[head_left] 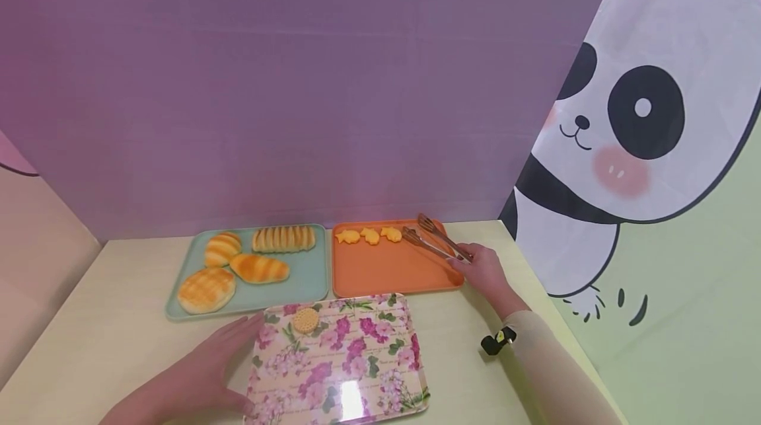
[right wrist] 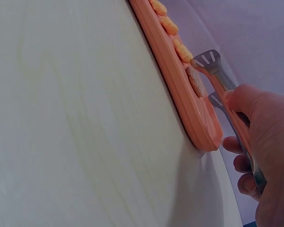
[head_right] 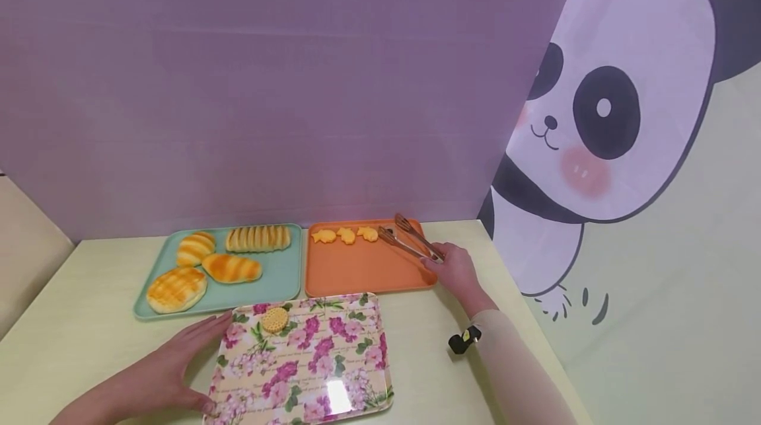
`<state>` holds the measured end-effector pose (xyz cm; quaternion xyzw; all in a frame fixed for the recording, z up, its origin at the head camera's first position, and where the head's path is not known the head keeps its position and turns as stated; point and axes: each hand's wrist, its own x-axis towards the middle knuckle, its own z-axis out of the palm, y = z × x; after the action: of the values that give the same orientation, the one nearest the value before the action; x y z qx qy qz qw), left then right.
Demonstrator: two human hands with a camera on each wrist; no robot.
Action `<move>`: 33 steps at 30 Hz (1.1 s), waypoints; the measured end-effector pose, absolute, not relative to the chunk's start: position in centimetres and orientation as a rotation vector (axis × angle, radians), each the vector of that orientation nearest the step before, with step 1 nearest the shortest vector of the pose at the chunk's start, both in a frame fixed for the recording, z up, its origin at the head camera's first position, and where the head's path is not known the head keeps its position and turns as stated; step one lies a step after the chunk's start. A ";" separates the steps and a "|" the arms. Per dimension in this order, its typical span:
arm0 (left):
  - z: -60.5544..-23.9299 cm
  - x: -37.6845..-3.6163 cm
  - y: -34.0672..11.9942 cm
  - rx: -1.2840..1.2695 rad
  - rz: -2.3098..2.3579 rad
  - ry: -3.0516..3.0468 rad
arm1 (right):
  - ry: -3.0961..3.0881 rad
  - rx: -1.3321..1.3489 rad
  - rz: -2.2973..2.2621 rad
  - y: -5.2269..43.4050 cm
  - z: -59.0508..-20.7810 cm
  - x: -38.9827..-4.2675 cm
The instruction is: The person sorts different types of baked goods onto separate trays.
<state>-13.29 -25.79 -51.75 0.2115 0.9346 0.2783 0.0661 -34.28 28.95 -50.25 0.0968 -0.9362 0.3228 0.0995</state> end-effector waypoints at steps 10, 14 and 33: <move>-51.8 -13.3 -25.7 0.633 0.844 2.816 | -2.731 0.421 1.001 27.4 -49.6 -32.3; -51.7 -13.3 -25.7 0.632 0.837 2.818 | -2.721 0.549 1.022 25.9 -49.3 -30.5; -51.3 -13.2 -25.6 0.637 0.834 2.807 | -2.843 1.083 0.873 18.5 -48.6 -22.7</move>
<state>-13.17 -25.60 -51.27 0.2121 0.9342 0.2776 0.0726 -22.68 18.46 -48.56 0.3422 -0.8982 0.2756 -0.0118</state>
